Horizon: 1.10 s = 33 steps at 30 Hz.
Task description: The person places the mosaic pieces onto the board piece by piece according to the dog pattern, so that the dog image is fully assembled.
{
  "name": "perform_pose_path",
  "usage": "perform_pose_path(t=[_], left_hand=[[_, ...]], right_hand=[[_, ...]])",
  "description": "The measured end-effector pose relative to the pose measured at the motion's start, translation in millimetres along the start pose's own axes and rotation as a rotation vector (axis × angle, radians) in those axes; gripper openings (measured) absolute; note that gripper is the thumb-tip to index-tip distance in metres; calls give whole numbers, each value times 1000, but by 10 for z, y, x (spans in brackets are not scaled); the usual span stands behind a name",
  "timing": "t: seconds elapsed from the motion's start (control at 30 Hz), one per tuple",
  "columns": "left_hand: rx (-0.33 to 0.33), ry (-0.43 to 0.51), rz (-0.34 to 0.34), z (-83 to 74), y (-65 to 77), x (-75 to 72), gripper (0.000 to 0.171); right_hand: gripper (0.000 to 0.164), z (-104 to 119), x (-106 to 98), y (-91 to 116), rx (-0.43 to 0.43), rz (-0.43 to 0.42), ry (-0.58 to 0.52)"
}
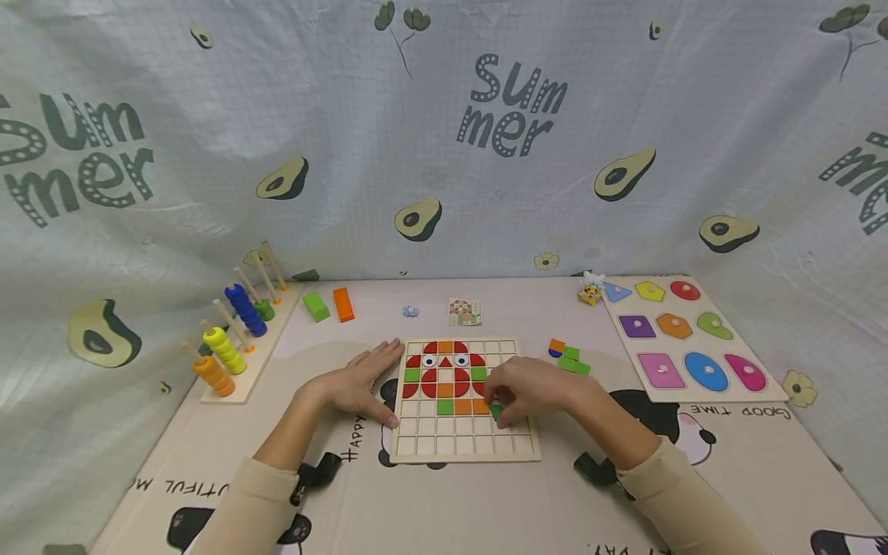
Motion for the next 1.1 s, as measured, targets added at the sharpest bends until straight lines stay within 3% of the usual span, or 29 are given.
perform_pose_path(t=[0.3, 0.53, 0.7, 0.93, 1.0, 1.1], left_hand=[[4, 1, 0, 0, -3, 6, 129], [1, -8, 4, 2, -6, 3, 130], [-5, -12, 6, 8, -14, 15, 130], [1, -4, 6, -5, -25, 8, 131], [4, -3, 5, -9, -28, 5, 131], [1, -2, 5, -12, -30, 3, 131]], right_hand=[[16, -45, -33, 1, 48, -27, -22], [12, -64, -12, 5, 76, -23, -108], [16, -111, -77, 17, 90, -45, -117], [25, -629, -474, 222, 143, -356, -97], [26, -790, -531, 306, 183, -370, -116], [27, -979, -529, 390, 248, -312, -130]])
Point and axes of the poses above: each hand's wrist, its own y-axis away from the middle knuckle, its own x-axis out of the palm, z = x × y, the point moved 2 cm from there along -y, towards the middle knuckle, and after that the axes turned 15 degrees about -z, right-handed, at the moved point
